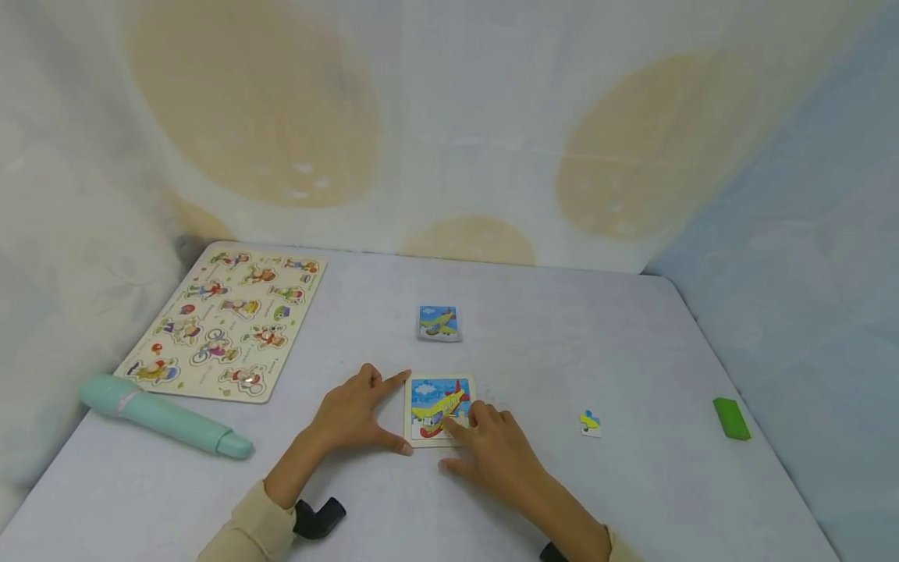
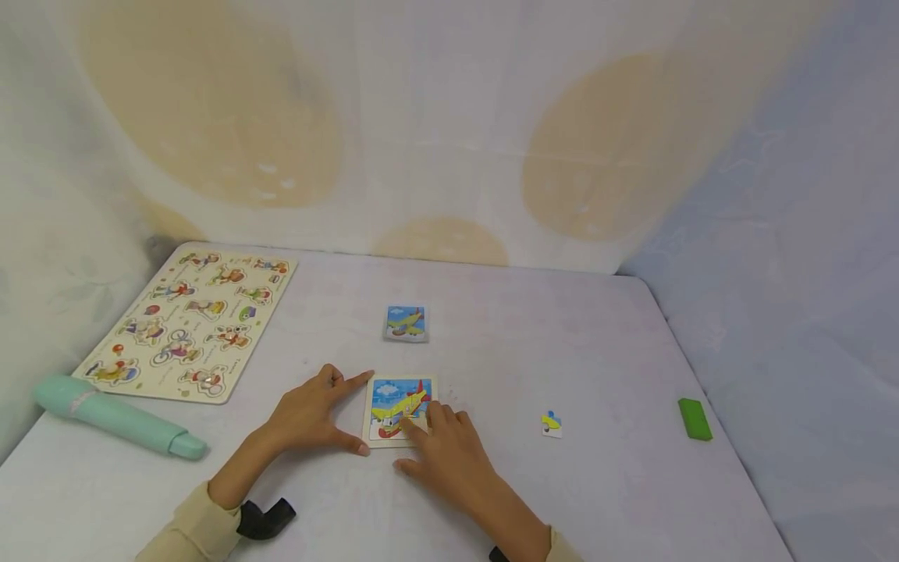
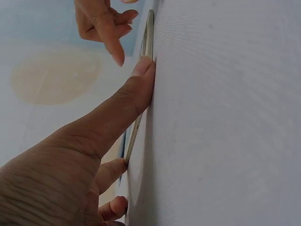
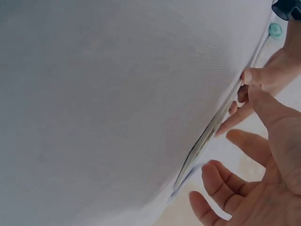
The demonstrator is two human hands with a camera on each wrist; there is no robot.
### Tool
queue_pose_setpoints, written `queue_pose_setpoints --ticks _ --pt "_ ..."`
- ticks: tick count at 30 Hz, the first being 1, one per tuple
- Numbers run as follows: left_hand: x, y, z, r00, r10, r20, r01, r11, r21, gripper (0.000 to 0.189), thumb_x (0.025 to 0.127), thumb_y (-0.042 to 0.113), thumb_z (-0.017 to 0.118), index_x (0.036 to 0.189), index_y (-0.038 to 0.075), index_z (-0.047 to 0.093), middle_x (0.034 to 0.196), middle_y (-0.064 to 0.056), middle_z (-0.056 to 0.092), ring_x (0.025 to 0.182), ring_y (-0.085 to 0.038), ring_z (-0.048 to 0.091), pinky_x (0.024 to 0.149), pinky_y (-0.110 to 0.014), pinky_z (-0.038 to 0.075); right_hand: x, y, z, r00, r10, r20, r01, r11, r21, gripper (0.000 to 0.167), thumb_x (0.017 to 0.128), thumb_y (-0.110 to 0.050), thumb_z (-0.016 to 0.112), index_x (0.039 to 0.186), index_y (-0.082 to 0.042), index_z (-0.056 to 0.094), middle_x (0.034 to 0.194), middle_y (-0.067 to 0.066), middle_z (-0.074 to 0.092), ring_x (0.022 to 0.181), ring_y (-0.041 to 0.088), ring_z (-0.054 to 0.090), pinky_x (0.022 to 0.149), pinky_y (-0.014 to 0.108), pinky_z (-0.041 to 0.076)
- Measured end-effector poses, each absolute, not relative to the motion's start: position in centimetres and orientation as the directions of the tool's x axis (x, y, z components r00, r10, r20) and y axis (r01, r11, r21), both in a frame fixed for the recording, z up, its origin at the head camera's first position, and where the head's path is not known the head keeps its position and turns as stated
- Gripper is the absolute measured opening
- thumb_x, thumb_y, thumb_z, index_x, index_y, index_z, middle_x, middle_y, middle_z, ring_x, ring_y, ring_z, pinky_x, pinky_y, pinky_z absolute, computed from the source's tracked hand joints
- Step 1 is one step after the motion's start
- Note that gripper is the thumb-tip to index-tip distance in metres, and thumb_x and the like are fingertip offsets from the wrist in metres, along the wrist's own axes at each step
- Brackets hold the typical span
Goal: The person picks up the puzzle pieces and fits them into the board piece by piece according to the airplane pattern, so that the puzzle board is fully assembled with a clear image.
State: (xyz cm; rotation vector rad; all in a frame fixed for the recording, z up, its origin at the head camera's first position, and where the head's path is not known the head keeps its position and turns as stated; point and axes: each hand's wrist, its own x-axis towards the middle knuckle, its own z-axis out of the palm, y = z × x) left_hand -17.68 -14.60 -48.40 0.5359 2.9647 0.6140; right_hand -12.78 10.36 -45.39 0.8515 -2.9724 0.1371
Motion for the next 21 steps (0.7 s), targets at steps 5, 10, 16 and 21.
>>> queue_pose_setpoints --ticks 5,10,16,21 --pt "-17.7 -14.5 -48.4 -0.937 0.349 0.002 0.322 0.86 0.396 0.11 0.052 0.072 0.084 0.147 0.029 0.05 0.098 -0.001 0.039 0.073 -0.014 0.038 0.056 -0.026 0.029 -12.4 11.4 -46.0 -0.78 -0.619 0.088 -0.619 0.785 0.039 0.056 0.084 -0.062 0.067 0.13 -0.031 0.067 0.097 0.005 0.049 0.092 0.02 0.049 0.086 0.042 0.047" --pt "-17.7 -14.4 -48.2 -0.938 0.348 -0.014 0.313 0.861 0.401 0.109 0.053 0.073 0.084 0.147 0.029 0.05 0.098 -0.002 0.039 0.075 -0.014 0.038 0.057 -0.026 0.029 -12.6 11.7 -46.0 -0.762 -0.639 0.104 -0.63 0.769 0.109 0.051 0.086 -0.062 0.065 0.128 -0.034 0.068 0.098 0.007 0.054 0.095 0.024 0.053 0.086 0.045 0.047" --pt "-17.7 -14.4 -48.2 -0.942 0.335 -0.029 0.298 0.87 0.394 0.11 0.052 0.072 0.085 0.147 0.03 0.049 0.1 -0.002 0.04 0.075 -0.015 0.039 0.057 -0.027 0.031 -13.2 11.5 -45.8 -0.754 -0.651 0.089 -0.648 0.759 0.061 0.05 0.085 -0.063 0.065 0.127 -0.035 0.068 0.096 0.005 0.053 0.095 0.023 0.052 0.088 0.046 0.045" --pt "-17.8 -14.5 -48.3 -0.942 0.332 -0.04 0.29 0.87 0.398 0.11 0.053 0.073 0.084 0.147 0.029 0.049 0.1 -0.002 0.04 0.075 -0.014 0.039 0.057 -0.027 0.03 -13.6 12.1 -45.5 -0.795 -0.605 0.04 -0.605 0.787 -0.121 0.055 0.083 -0.057 0.072 0.132 -0.033 0.065 0.096 -0.002 0.046 0.096 0.017 0.046 0.096 0.05 0.039"
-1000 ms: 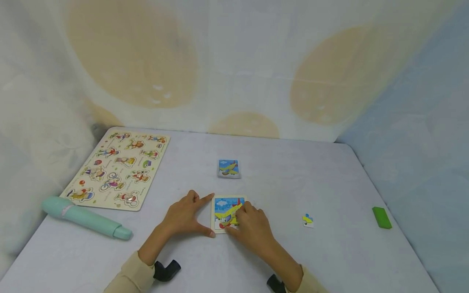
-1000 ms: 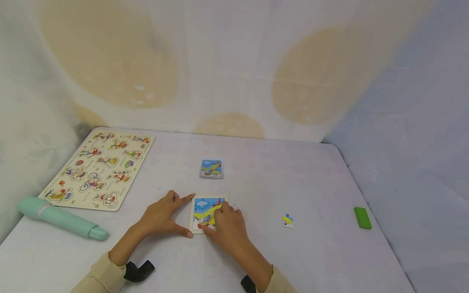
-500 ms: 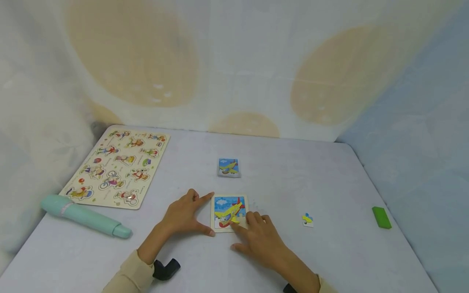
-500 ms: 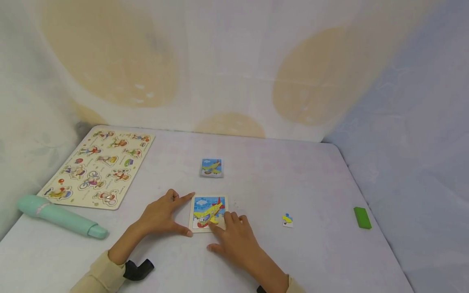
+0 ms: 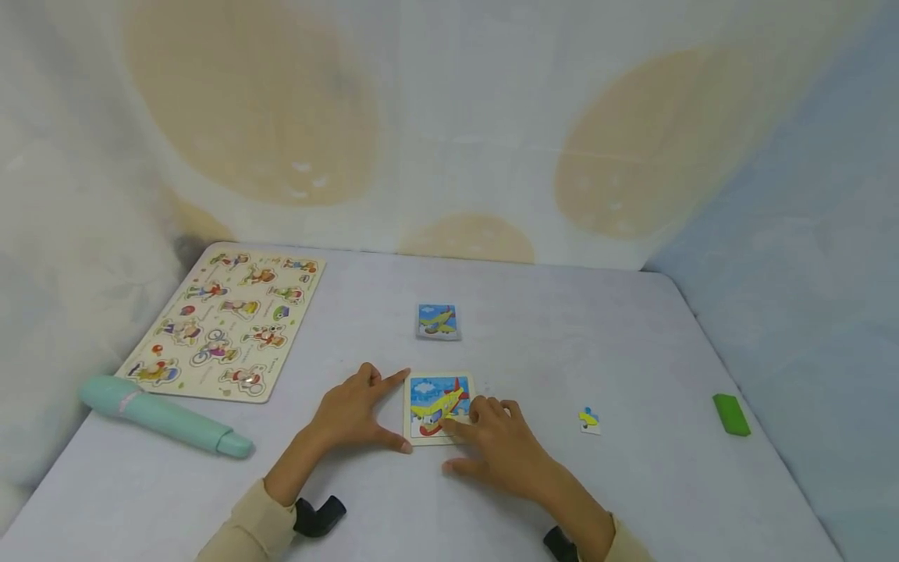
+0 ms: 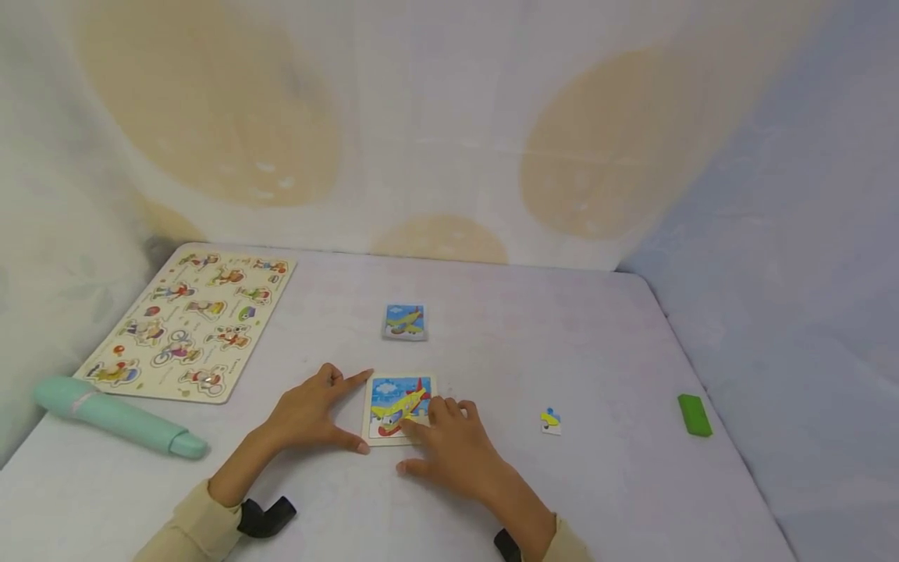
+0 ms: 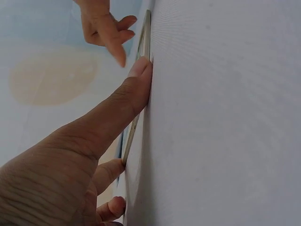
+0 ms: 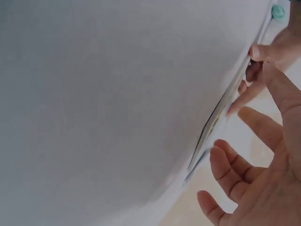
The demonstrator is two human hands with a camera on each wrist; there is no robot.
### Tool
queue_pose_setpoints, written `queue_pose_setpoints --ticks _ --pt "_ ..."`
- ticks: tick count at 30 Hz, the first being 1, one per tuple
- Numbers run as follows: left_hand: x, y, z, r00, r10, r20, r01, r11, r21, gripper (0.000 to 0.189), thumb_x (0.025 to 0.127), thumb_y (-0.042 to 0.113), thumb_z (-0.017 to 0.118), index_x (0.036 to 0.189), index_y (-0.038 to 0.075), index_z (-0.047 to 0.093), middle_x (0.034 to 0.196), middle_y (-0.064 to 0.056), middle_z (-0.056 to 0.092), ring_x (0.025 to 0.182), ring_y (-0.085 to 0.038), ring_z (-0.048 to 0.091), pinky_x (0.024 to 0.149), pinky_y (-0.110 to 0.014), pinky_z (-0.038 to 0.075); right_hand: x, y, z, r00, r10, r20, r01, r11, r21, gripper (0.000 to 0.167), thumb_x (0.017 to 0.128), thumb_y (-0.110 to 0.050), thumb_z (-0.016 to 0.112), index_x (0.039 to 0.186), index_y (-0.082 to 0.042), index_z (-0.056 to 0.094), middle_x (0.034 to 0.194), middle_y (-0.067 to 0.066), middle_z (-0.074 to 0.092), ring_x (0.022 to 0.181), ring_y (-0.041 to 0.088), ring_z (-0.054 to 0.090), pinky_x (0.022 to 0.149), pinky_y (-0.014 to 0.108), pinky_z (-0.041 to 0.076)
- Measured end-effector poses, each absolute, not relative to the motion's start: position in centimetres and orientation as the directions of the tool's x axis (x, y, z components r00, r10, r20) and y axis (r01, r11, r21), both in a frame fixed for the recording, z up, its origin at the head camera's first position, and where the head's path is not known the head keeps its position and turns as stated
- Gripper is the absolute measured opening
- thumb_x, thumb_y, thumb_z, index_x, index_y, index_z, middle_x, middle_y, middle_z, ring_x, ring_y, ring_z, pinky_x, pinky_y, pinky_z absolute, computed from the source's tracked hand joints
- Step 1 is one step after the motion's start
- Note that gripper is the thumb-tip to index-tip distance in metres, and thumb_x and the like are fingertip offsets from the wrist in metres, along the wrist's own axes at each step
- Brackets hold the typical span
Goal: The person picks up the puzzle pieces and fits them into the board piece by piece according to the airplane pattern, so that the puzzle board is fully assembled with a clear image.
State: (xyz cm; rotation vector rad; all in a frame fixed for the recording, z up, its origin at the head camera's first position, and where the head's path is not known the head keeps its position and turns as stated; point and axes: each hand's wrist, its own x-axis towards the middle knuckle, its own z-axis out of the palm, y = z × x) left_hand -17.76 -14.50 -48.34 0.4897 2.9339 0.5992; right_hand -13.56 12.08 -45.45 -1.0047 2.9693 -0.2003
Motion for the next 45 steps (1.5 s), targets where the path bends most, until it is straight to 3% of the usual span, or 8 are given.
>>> queue_pose_setpoints --ticks 3,6,13,22,31,37,45 --pt "-17.7 -14.5 -48.3 -0.943 0.331 -0.043 0.288 0.87 0.4 0.11 0.052 0.073 0.084 0.148 0.03 0.049 0.1 -0.002 0.039 0.075 -0.014 0.038 0.057 -0.026 0.029 -13.7 13.1 -45.0 -0.845 -0.532 0.045 -0.529 0.824 -0.204 0.058 0.08 -0.049 0.079 0.132 -0.027 0.066 0.099 -0.003 0.047 0.095 0.014 0.045 0.099 0.051 0.036" --pt "-17.7 -14.5 -48.2 -0.943 0.328 -0.052 0.282 0.873 0.398 0.111 0.052 0.073 0.084 0.148 0.03 0.048 0.1 -0.002 0.039 0.075 -0.014 0.038 0.056 -0.026 0.029 -13.9 14.7 -44.7 -0.893 -0.441 0.086 -0.449 0.867 -0.216 0.055 0.078 -0.041 0.083 0.126 -0.018 0.069 0.099 -0.002 0.05 0.092 0.015 0.047 0.098 0.049 0.038" --pt "-17.6 -14.6 -48.0 -0.943 0.328 -0.052 0.282 0.874 0.397 0.112 0.052 0.073 0.084 0.148 0.029 0.048 0.1 -0.003 0.039 0.075 -0.015 0.038 0.056 -0.027 0.029 -13.9 19.5 -44.9 -0.949 -0.249 0.192 -0.293 0.921 -0.256 0.048 0.072 -0.026 0.089 0.111 -0.004 0.072 0.093 0.003 0.055 0.081 0.016 0.053 0.083 0.046 0.045" --pt "-17.7 -14.7 -48.4 -0.944 0.326 -0.057 0.28 0.876 0.393 0.112 0.051 0.072 0.085 0.148 0.03 0.047 0.101 -0.003 0.039 0.075 -0.015 0.038 0.056 -0.027 0.028 -13.7 24.1 -44.7 -0.996 -0.054 0.071 -0.075 0.945 -0.32 0.051 0.077 -0.027 0.084 0.113 0.005 0.069 0.103 0.017 0.058 0.08 0.025 0.058 0.076 0.047 0.045" --pt "-17.6 -14.6 -48.3 -0.946 0.319 -0.064 0.269 0.878 0.396 0.112 0.052 0.072 0.085 0.148 0.029 0.048 0.101 -0.003 0.039 0.076 -0.015 0.038 0.056 -0.027 0.028 -13.8 26.1 -45.0 -1.0 -0.016 -0.008 -0.013 0.955 -0.298 0.05 0.082 -0.025 0.08 0.116 0.008 0.066 0.103 0.02 0.056 0.075 0.024 0.057 0.075 0.048 0.046" --pt "-17.7 -14.5 -48.3 -0.945 0.321 -0.06 0.272 0.876 0.399 0.111 0.052 0.073 0.084 0.148 0.03 0.048 0.101 -0.003 0.039 0.076 -0.015 0.038 0.056 -0.027 0.028 -13.9 26.5 -45.0 -1.0 -0.027 0.006 -0.028 0.954 -0.297 0.046 0.082 -0.025 0.079 0.112 0.009 0.068 0.101 0.021 0.057 0.072 0.022 0.055 0.07 0.046 0.046" --pt "-17.7 -14.5 -48.4 -0.945 0.322 -0.054 0.276 0.876 0.395 0.112 0.052 0.073 0.084 0.148 0.03 0.048 0.101 -0.003 0.039 0.076 -0.015 0.038 0.056 -0.027 0.028 -13.9 26.6 -45.2 -1.0 -0.021 0.021 -0.027 0.948 -0.318 0.044 0.083 -0.026 0.077 0.108 0.009 0.069 0.104 0.022 0.057 0.08 0.029 0.061 0.079 0.053 0.047"
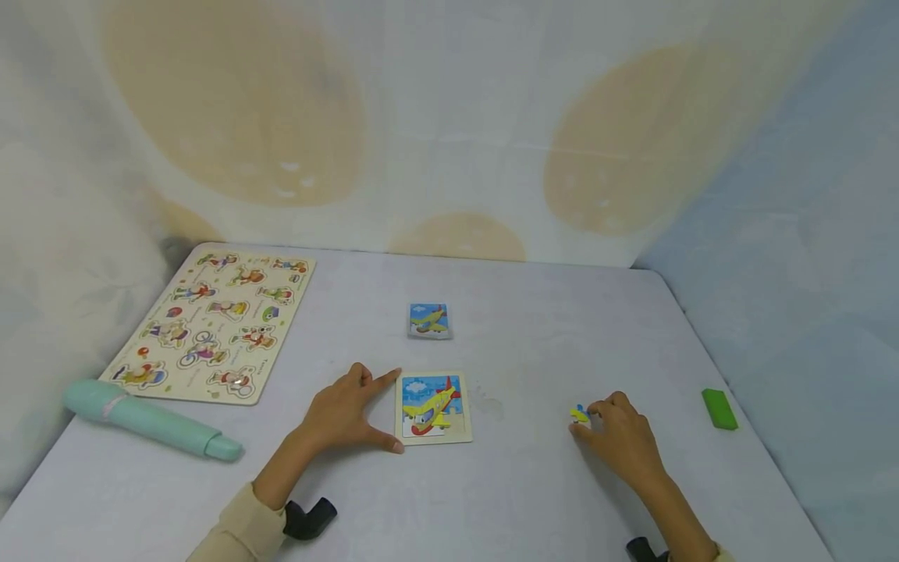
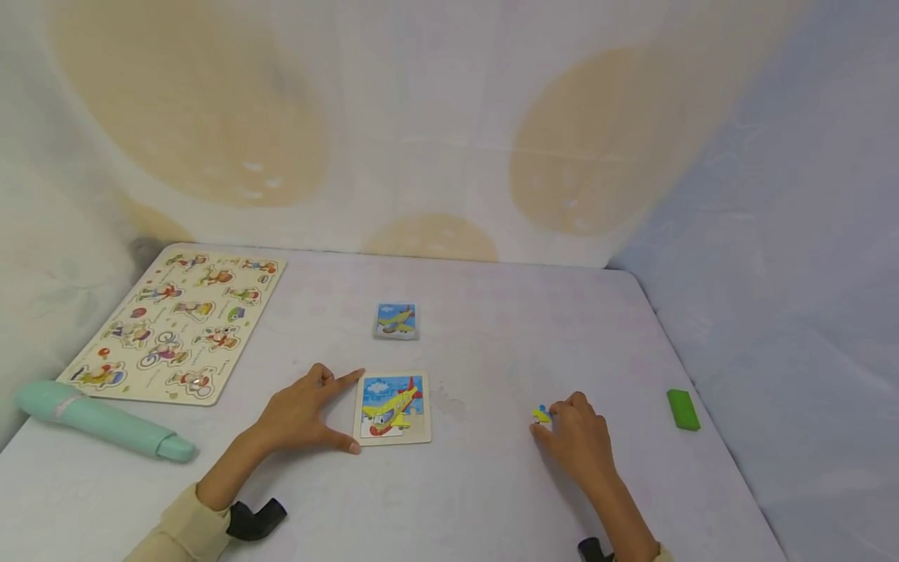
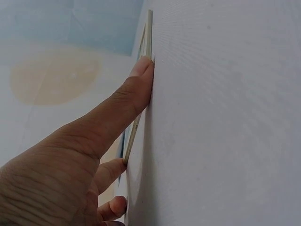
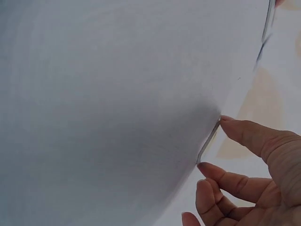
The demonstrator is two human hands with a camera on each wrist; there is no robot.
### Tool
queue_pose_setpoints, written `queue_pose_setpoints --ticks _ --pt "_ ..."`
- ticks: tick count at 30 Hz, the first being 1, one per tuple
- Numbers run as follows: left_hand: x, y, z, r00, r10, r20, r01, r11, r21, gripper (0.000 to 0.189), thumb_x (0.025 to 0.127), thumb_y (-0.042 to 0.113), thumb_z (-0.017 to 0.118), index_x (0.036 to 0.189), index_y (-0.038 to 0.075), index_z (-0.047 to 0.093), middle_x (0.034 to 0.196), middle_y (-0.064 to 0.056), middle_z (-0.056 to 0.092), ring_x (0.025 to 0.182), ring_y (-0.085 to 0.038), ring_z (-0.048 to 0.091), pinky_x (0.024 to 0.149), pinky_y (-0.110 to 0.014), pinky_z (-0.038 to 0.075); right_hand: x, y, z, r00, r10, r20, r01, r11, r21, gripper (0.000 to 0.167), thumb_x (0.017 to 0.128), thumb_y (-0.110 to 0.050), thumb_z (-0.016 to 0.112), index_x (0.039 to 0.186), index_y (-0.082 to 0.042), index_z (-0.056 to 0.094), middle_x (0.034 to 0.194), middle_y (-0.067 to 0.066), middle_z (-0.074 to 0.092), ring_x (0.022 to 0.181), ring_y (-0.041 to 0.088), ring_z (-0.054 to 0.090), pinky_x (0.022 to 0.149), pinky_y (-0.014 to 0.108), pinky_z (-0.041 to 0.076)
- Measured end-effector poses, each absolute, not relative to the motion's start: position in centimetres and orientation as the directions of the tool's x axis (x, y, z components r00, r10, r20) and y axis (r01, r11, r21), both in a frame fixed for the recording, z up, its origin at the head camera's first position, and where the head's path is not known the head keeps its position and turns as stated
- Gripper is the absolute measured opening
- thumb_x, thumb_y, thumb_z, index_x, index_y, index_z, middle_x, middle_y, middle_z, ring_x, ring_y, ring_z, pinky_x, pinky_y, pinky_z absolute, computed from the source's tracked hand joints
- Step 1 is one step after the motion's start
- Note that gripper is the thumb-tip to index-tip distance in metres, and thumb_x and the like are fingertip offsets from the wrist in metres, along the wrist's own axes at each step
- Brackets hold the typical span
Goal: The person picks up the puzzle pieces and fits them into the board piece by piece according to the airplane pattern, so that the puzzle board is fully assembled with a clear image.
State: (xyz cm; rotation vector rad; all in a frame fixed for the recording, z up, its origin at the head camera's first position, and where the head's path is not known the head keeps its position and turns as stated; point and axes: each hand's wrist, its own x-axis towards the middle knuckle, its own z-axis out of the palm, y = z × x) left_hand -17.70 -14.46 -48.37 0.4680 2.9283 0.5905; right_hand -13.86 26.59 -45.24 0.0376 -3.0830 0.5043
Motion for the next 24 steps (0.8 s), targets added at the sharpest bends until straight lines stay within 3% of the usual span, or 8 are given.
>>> queue_pose_setpoints --ticks 12,19,24 --pt "-17.7 -14.5 -48.3 -0.942 0.334 -0.04 0.291 0.869 0.4 0.112 0.052 0.073 0.084 0.147 0.028 0.049 0.1 -0.002 0.039 0.075 -0.015 0.038 0.056 -0.027 0.028 -13.9 25.8 -45.2 -1.0 -0.001 0.015 -0.005 0.948 -0.317 0.043 0.082 -0.025 0.077 0.108 0.009 0.07 0.103 0.021 0.058 0.081 0.028 0.061 0.076 0.051 0.048" --pt "-17.6 -14.4 -48.1 -0.942 0.331 -0.046 0.286 0.871 0.4 0.111 0.051 0.072 0.084 0.147 0.028 0.049 0.1 -0.002 0.039 0.076 -0.015 0.038 0.056 -0.027 0.028 -13.6 22.3 -44.4 -1.0 -0.001 0.013 -0.006 0.929 -0.37 0.041 0.08 -0.027 0.079 0.108 0.002 0.072 0.101 0.01 0.059 0.081 0.022 0.055 0.068 0.036 0.043" --pt "-17.7 -14.4 -48.2 -0.944 0.327 -0.052 0.28 0.872 0.402 0.111 0.052 0.072 0.085 0.147 0.028 0.05 0.1 -0.003 0.039 0.076 -0.015 0.039 0.056 -0.027 0.028 -13.5 19.1 -44.2 -0.998 -0.051 0.041 -0.063 0.925 -0.374 0.038 0.077 -0.025 0.083 0.105 -0.002 0.074 0.096 0.005 0.058 0.078 0.019 0.054 0.067 0.032 0.042"
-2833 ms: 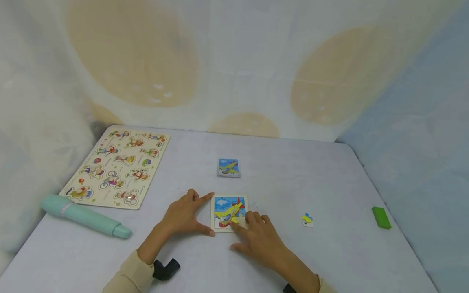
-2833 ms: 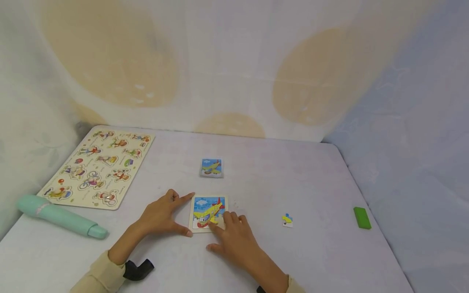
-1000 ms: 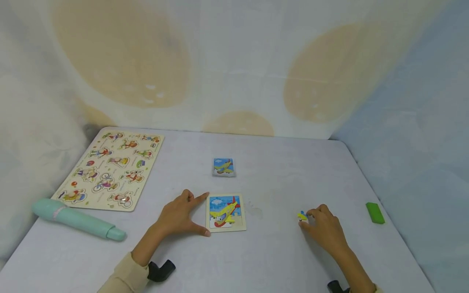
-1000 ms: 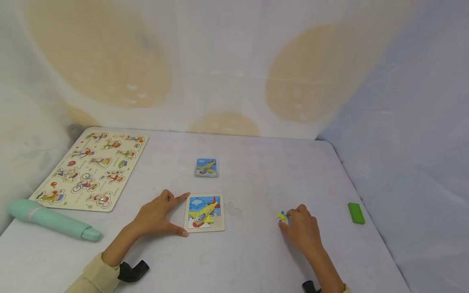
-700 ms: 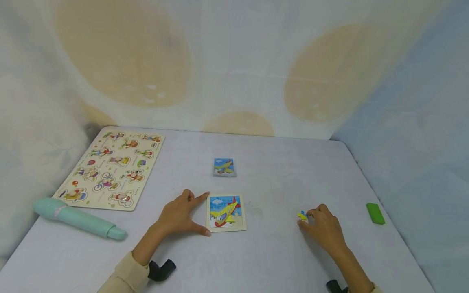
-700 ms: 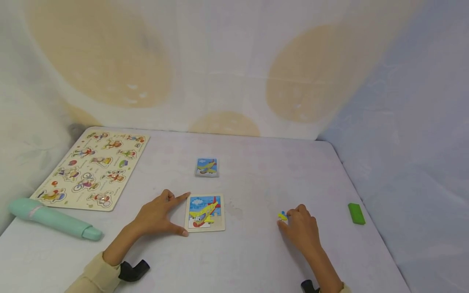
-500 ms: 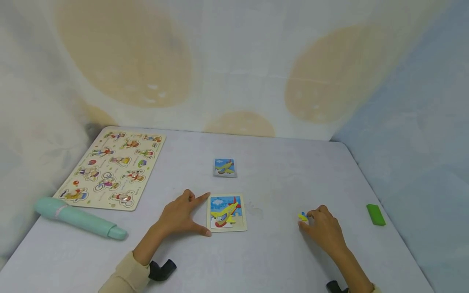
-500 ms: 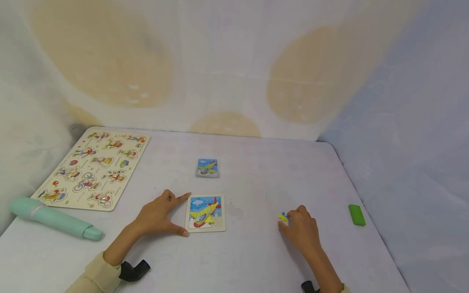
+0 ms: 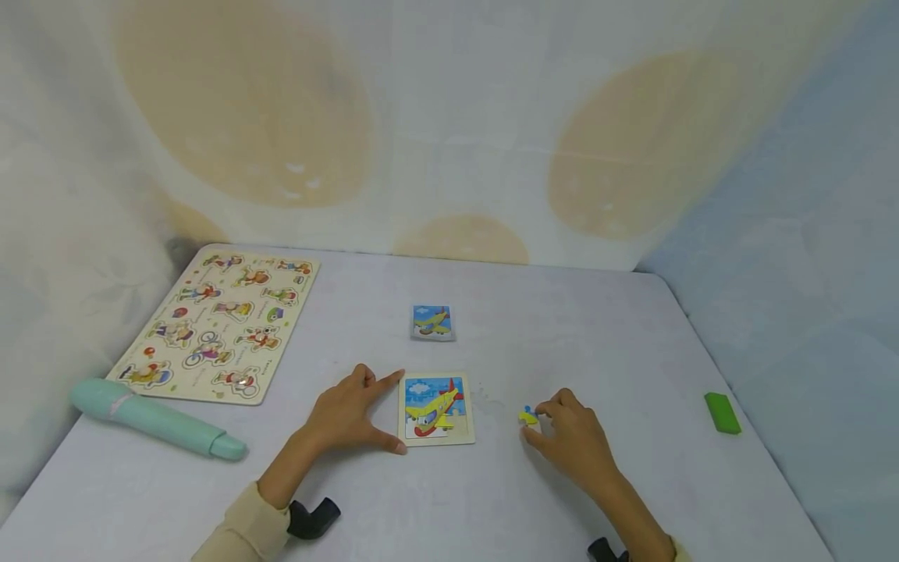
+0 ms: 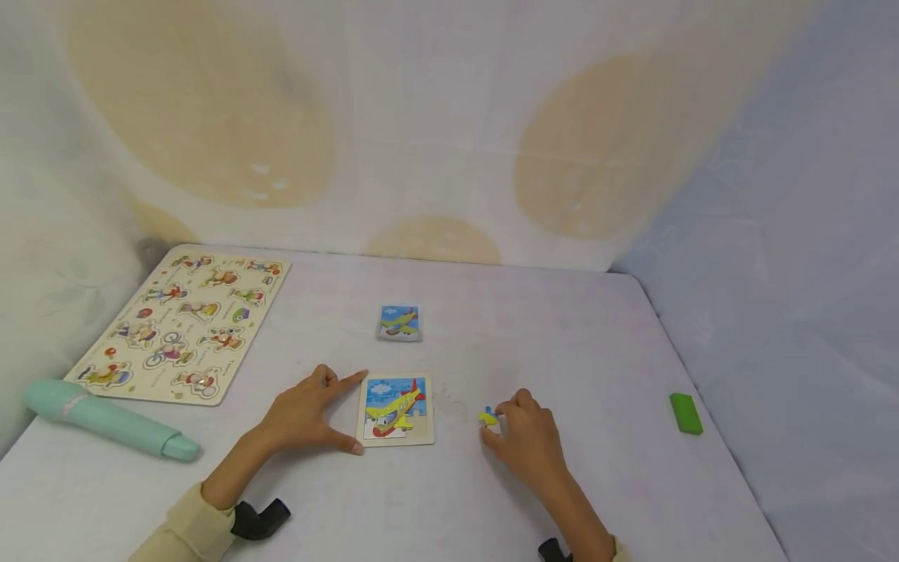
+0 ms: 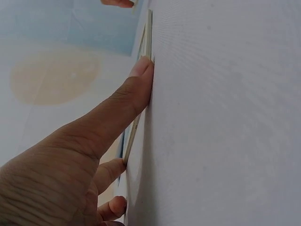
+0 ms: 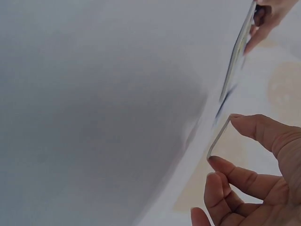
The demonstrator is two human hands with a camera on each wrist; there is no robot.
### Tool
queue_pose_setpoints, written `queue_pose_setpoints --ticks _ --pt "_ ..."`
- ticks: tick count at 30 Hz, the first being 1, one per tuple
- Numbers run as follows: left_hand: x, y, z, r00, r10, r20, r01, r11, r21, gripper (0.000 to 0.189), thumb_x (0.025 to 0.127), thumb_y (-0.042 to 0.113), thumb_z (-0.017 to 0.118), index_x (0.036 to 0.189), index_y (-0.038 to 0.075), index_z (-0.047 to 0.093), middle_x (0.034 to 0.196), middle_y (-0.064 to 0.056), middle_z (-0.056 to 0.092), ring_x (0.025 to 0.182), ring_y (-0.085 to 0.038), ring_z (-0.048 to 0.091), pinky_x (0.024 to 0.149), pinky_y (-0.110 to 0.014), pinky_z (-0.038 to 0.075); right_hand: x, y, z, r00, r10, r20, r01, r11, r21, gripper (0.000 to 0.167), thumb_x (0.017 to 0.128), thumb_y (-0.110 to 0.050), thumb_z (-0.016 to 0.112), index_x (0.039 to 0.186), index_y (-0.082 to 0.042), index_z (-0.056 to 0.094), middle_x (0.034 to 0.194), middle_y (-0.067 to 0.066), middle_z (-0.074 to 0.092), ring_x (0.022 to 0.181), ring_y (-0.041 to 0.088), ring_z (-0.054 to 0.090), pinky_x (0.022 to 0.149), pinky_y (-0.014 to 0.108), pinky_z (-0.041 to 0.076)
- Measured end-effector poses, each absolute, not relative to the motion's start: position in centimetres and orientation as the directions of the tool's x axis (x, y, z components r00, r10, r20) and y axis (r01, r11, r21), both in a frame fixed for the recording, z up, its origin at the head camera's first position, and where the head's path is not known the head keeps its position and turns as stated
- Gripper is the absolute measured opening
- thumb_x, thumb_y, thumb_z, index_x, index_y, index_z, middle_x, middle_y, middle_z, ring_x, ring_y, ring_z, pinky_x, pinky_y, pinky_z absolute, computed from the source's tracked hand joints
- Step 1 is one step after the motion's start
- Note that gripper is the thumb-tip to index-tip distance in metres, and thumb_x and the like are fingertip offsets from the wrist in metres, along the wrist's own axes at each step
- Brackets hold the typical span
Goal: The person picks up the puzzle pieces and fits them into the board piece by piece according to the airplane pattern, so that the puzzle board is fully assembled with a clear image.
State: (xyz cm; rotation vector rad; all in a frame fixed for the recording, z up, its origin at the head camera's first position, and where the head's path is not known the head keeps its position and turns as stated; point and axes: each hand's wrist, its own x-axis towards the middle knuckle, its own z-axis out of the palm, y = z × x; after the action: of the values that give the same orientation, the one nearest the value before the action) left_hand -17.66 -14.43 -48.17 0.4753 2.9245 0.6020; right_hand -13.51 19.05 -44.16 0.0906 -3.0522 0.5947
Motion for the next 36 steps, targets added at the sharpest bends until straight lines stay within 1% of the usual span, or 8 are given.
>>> queue_pose_setpoints --ticks 6,9,15,21,24,30,36 --pt "-17.7 -14.4 -48.3 -0.946 0.321 -0.051 0.276 0.875 0.398 0.111 0.051 0.072 0.085 0.147 0.029 0.049 0.1 -0.002 0.039 0.075 -0.015 0.039 0.056 -0.027 0.028 -13.5 15.9 -44.1 -0.992 -0.11 0.055 -0.122 0.914 -0.387 0.035 0.074 -0.023 0.086 0.101 -0.003 0.075 0.095 0.002 0.057 0.077 0.016 0.051 0.068 0.03 0.042" --pt "-17.7 -14.4 -48.4 -0.946 0.319 -0.054 0.272 0.875 0.401 0.111 0.051 0.072 0.084 0.147 0.03 0.049 0.1 -0.002 0.039 0.075 -0.015 0.038 0.056 -0.027 0.028 -13.6 14.7 -44.4 -0.985 -0.157 0.071 -0.172 0.912 -0.373 0.036 0.073 -0.025 0.087 0.1 -0.004 0.076 0.094 0.0 0.057 0.078 0.015 0.05 0.07 0.031 0.044" --pt "-17.7 -14.4 -48.4 -0.947 0.316 -0.053 0.269 0.875 0.402 0.111 0.052 0.073 0.084 0.147 0.03 0.049 0.1 -0.003 0.039 0.076 -0.015 0.038 0.056 -0.027 0.028 -13.7 12.9 -44.9 -0.961 -0.259 0.1 -0.277 0.9 -0.337 0.038 0.074 -0.029 0.087 0.1 -0.005 0.076 0.093 0.0 0.056 0.081 0.016 0.053 0.076 0.035 0.048" --pt "-17.7 -14.3 -48.3 -0.946 0.323 -0.041 0.28 0.872 0.402 0.11 0.051 0.073 0.084 0.146 0.03 0.05 0.099 -0.002 0.039 0.075 -0.015 0.038 0.056 -0.027 0.028 -13.9 11.5 -45.0 -0.943 -0.316 0.105 -0.333 0.883 -0.331 0.038 0.075 -0.029 0.086 0.101 -0.003 0.076 0.093 0.001 0.056 0.085 0.017 0.056 0.083 0.039 0.05" --pt "-17.7 -14.3 -48.3 -0.944 0.327 -0.037 0.285 0.87 0.402 0.11 0.052 0.073 0.084 0.146 0.03 0.05 0.099 -0.002 0.039 0.075 -0.015 0.038 0.056 -0.027 0.029 -14.1 11.2 -45.1 -0.933 -0.34 0.115 -0.359 0.883 -0.303 0.039 0.076 -0.029 0.086 0.101 -0.001 0.076 0.093 0.002 0.056 0.086 0.015 0.057 0.087 0.04 0.049" --pt "-17.7 -14.3 -48.3 -0.944 0.328 -0.034 0.288 0.871 0.399 0.109 0.052 0.073 0.084 0.146 0.03 0.05 0.099 -0.002 0.039 0.075 -0.014 0.038 0.056 -0.027 0.028 -14.1 11.0 -45.4 -0.923 -0.367 0.116 -0.385 0.886 -0.26 0.04 0.077 -0.03 0.085 0.102 0.0 0.075 0.093 0.002 0.055 0.084 0.015 0.054 0.084 0.038 0.046" --pt "-17.7 -14.5 -48.4 -0.944 0.327 -0.035 0.287 0.872 0.396 0.11 0.052 0.074 0.083 0.147 0.029 0.05 0.099 -0.002 0.039 0.075 -0.015 0.038 0.056 -0.027 0.028 -14.0 10.7 -45.8 -0.916 -0.373 0.147 -0.398 0.892 -0.216 0.041 0.077 -0.033 0.085 0.1 -0.001 0.074 0.092 0.002 0.054 0.085 0.015 0.054 0.084 0.038 0.046"
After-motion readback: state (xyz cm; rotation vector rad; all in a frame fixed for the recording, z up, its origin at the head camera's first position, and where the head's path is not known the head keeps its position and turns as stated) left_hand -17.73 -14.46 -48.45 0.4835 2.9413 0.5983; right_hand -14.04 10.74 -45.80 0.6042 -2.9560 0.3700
